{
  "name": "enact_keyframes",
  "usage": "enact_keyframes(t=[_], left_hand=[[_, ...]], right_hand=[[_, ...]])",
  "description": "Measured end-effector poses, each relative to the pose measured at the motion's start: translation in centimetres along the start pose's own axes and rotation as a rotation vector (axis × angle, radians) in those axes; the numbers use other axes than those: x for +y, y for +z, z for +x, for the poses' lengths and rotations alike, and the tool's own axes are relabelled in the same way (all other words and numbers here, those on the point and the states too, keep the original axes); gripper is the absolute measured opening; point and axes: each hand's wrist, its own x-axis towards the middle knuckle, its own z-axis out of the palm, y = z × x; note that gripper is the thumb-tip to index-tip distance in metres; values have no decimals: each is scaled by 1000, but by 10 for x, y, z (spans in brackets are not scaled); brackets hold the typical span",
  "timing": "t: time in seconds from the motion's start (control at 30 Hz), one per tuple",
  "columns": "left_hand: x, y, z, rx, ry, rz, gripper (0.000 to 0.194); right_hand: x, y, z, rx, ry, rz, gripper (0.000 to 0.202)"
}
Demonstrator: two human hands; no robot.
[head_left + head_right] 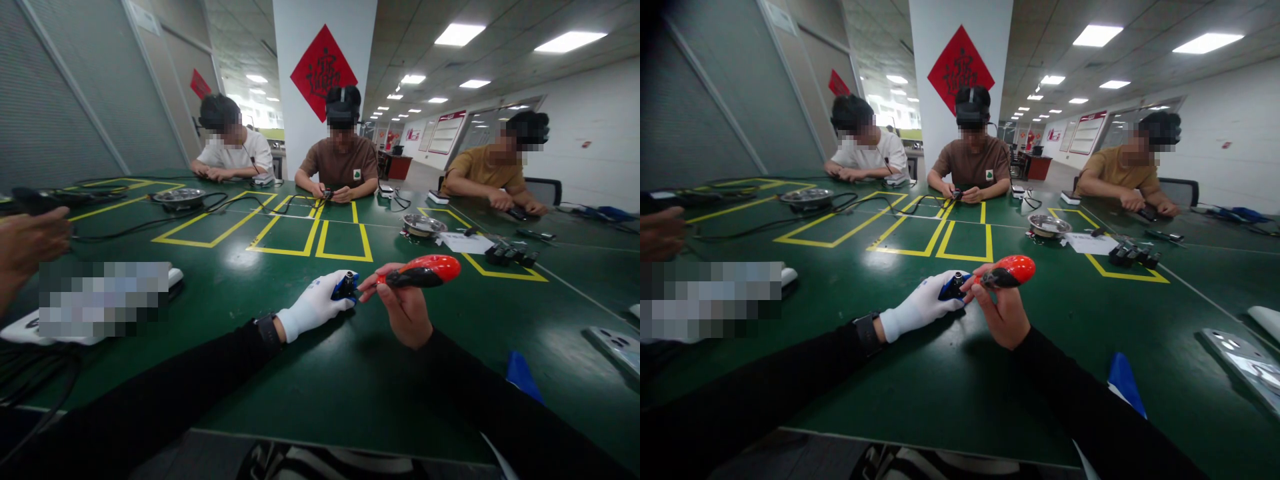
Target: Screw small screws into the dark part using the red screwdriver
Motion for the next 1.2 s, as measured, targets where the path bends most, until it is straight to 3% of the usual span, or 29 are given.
enact_keyframes(t=[0.4, 0.6, 0.93, 1.2], left_hand=[[-1, 0, 0, 2, 27, 7, 50], [-2, 1, 0, -19, -52, -49, 51], [8, -5, -1, -53, -47, -89, 33], [11, -7, 0, -48, -42, -45, 21]], right_hand=[[2, -2, 0, -6, -30, 27, 13], [3, 0, -1, 13, -12, 30, 16], [1, -1, 0, 9, -20, 22, 17], [-7, 3, 7, 152, 84, 174, 15]])
